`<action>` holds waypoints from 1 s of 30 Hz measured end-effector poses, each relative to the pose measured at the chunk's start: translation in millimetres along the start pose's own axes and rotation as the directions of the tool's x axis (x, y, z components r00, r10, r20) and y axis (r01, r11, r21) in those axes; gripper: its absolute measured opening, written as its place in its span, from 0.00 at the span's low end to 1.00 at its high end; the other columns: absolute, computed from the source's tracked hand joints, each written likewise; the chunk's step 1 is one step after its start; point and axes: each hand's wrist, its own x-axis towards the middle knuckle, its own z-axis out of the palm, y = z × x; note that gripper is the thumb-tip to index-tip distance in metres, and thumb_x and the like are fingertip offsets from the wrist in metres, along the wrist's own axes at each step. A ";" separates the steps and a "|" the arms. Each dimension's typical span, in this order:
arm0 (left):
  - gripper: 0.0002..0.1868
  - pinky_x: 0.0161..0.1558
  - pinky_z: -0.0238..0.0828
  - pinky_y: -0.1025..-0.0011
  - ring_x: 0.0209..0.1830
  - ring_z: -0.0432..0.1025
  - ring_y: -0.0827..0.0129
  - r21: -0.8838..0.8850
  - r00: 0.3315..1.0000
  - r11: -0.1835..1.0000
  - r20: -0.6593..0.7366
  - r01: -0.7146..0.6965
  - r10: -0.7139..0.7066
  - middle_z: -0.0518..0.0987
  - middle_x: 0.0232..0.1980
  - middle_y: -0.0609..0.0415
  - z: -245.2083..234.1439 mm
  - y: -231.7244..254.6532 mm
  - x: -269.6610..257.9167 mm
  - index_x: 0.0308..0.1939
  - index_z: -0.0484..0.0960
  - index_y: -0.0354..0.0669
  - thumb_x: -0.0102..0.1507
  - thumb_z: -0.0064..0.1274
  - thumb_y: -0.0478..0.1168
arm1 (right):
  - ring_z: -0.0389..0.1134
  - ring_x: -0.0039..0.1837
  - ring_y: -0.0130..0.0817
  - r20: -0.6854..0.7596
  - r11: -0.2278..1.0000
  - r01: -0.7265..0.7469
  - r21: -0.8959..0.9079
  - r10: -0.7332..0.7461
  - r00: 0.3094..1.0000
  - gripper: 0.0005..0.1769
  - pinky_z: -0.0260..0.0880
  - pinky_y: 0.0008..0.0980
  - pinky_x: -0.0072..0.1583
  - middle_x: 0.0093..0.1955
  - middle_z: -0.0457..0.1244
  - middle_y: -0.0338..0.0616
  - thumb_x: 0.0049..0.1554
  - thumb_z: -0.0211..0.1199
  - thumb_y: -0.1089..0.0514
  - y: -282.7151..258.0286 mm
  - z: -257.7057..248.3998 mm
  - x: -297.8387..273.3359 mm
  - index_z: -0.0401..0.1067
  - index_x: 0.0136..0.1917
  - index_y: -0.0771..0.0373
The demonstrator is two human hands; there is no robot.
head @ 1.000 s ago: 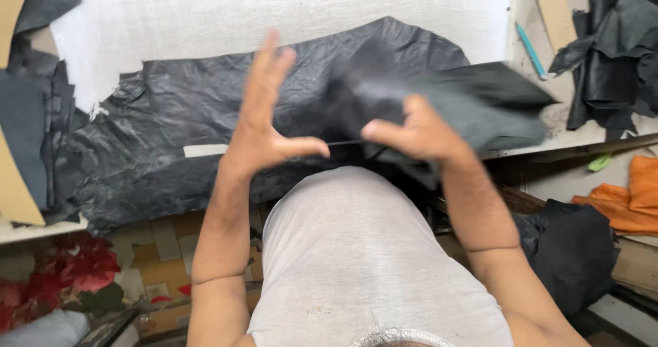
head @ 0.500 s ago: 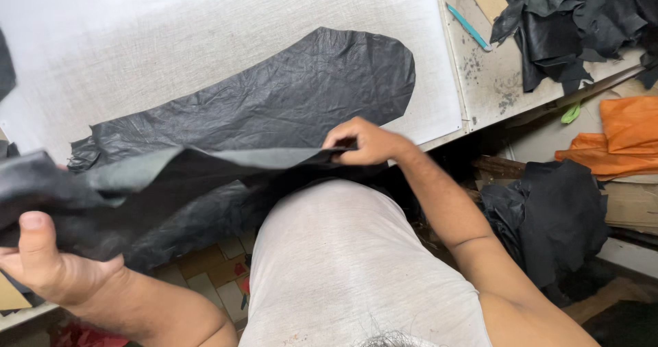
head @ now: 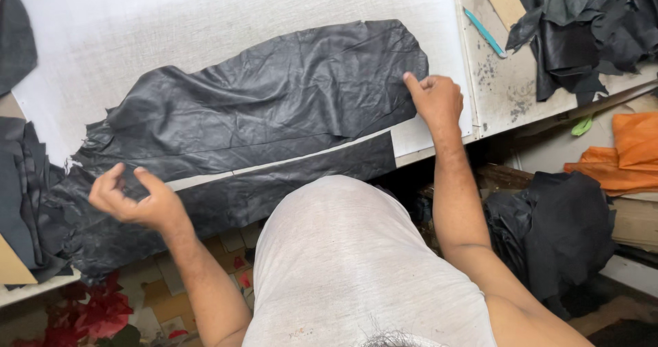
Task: The person places a cardboard template on a large sheet of black material, traces its outline with a blue marker, and cuts along the traced line. The person repeats this process multiple times, handling the template and material to produce several cut pieces.
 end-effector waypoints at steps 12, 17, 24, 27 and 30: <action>0.11 0.63 0.65 0.53 0.49 0.75 0.62 0.101 0.849 0.982 0.523 -0.159 0.083 0.84 0.51 0.58 51.5 81.6 -13.5 0.52 0.85 0.45 0.67 0.64 0.41 | 0.65 0.29 0.22 -0.108 0.869 0.008 0.495 0.052 0.993 0.15 0.65 0.27 0.35 0.30 0.66 0.36 0.57 0.75 0.52 89.0 36.8 35.3 0.74 0.40 0.63; 0.19 0.67 0.61 0.51 0.69 0.68 0.47 -0.208 0.764 0.917 0.506 -0.341 0.400 0.76 0.66 0.43 94.9 114.1 -36.7 0.60 0.80 0.41 0.64 0.61 0.38 | 0.61 0.32 0.25 -0.288 0.968 0.206 0.141 -0.160 0.944 0.19 0.62 0.32 0.39 0.28 0.64 0.36 0.55 0.80 0.52 101.5 60.6 27.3 0.72 0.38 0.64; 0.42 0.78 0.35 0.46 0.83 0.43 0.51 0.056 0.634 0.954 0.759 -0.294 0.151 0.47 0.83 0.43 125.1 77.7 -14.0 0.79 0.57 0.43 0.70 0.47 0.64 | 0.62 0.35 0.28 -0.425 0.954 0.284 0.095 -0.219 0.878 0.18 0.64 0.32 0.42 0.32 0.63 0.36 0.60 0.78 0.52 116.4 74.3 34.2 0.73 0.41 0.64; 0.38 0.81 0.23 0.45 0.87 0.36 0.56 0.414 0.731 0.905 0.646 -0.096 -0.218 0.39 0.86 0.47 85.0 -0.2 25.3 0.84 0.47 0.43 0.78 0.37 0.59 | 0.63 0.36 0.26 -0.406 0.955 0.280 0.095 -0.219 0.887 0.17 0.63 0.30 0.42 0.33 0.64 0.36 0.60 0.78 0.53 134.0 70.3 35.3 0.73 0.42 0.64; 0.34 0.82 0.21 0.44 0.88 0.35 0.54 0.401 0.895 0.909 0.438 -0.110 -0.085 0.40 0.87 0.45 60.6 -30.6 32.0 0.84 0.49 0.42 0.79 0.44 0.49 | 0.62 0.40 0.26 -0.403 0.901 0.371 0.223 -0.262 0.877 0.13 0.64 0.28 0.44 0.39 0.65 0.39 0.65 0.76 0.57 133.5 69.2 38.8 0.74 0.46 0.65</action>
